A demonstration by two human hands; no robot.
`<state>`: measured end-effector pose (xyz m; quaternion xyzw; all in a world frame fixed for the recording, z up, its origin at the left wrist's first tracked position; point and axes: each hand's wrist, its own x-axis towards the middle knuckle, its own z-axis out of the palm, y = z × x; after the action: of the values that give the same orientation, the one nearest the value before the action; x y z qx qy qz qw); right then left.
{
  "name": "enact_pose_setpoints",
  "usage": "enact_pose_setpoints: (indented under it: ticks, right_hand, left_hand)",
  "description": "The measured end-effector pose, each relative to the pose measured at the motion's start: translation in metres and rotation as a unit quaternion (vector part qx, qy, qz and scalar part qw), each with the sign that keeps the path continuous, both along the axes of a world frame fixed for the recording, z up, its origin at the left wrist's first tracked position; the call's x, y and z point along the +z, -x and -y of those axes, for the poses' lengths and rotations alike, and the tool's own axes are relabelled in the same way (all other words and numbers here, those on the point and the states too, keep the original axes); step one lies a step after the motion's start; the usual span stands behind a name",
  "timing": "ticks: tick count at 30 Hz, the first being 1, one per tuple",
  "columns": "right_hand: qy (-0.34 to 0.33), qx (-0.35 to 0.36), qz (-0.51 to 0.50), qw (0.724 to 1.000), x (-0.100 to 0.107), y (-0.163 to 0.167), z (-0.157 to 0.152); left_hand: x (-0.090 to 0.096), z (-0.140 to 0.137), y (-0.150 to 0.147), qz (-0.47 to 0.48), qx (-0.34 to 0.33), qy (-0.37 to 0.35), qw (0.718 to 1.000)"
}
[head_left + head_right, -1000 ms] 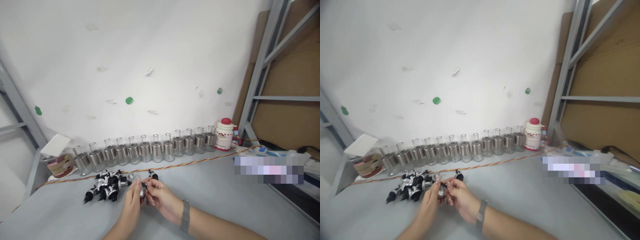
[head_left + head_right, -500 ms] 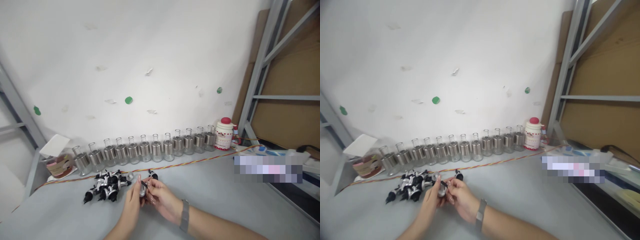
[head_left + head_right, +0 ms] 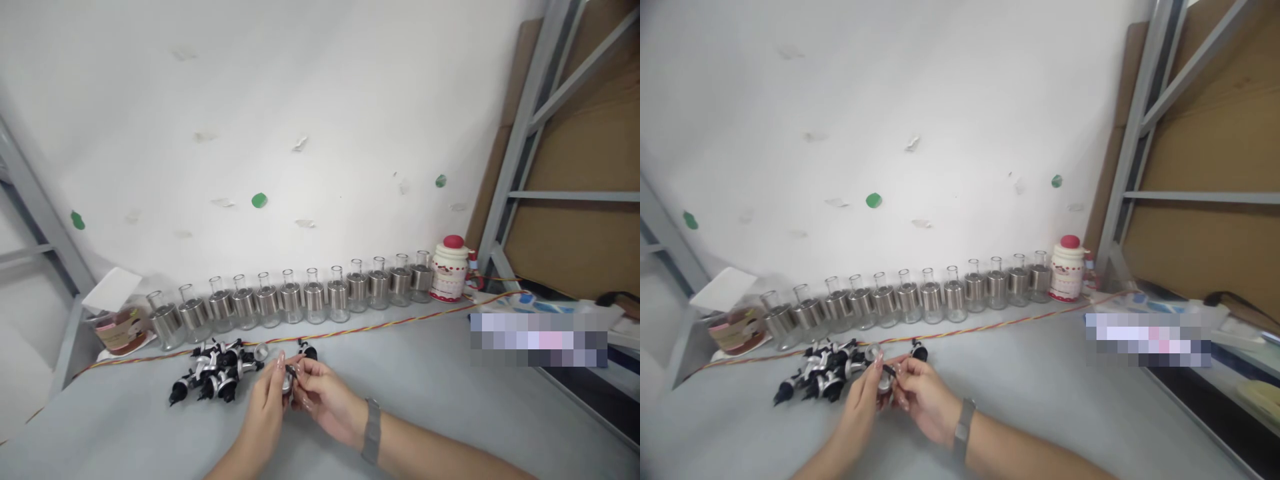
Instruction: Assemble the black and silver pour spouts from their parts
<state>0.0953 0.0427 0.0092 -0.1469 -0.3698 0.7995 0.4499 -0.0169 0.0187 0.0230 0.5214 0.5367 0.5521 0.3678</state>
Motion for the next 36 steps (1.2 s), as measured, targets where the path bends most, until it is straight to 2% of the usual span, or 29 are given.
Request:
enact_pose_setpoints:
  ticks: [7,15,18,28,31,36]
  right_hand:
    - [-0.006,-0.010,-0.005,1.000,0.005,-0.001,0.002]
    - [0.024,-0.016,-0.007,1.000,0.009,0.000,0.005]
    - [0.019,-0.009,-0.008,1.000,0.008,0.000,0.005]
    - [0.009,-0.031,0.011,0.999,0.009,0.003,0.008]
    - [0.010,-0.042,0.013,0.999,0.008,0.004,0.007]
    - [-0.002,-0.047,0.014,0.999,0.006,0.003,0.004]
  left_hand:
    - [-0.009,0.000,0.005,-0.025,-0.059,0.014,0.998]
    - [0.000,-0.003,0.005,-0.093,-0.113,-0.065,0.987]
    - [0.002,-0.002,0.004,-0.108,-0.103,-0.078,0.986]
    - [-0.007,-0.005,0.004,-0.057,-0.081,-0.025,0.995]
    - [-0.006,-0.005,0.002,-0.032,-0.077,-0.022,0.996]
    - [-0.001,-0.006,-0.003,0.043,-0.092,0.029,0.994]
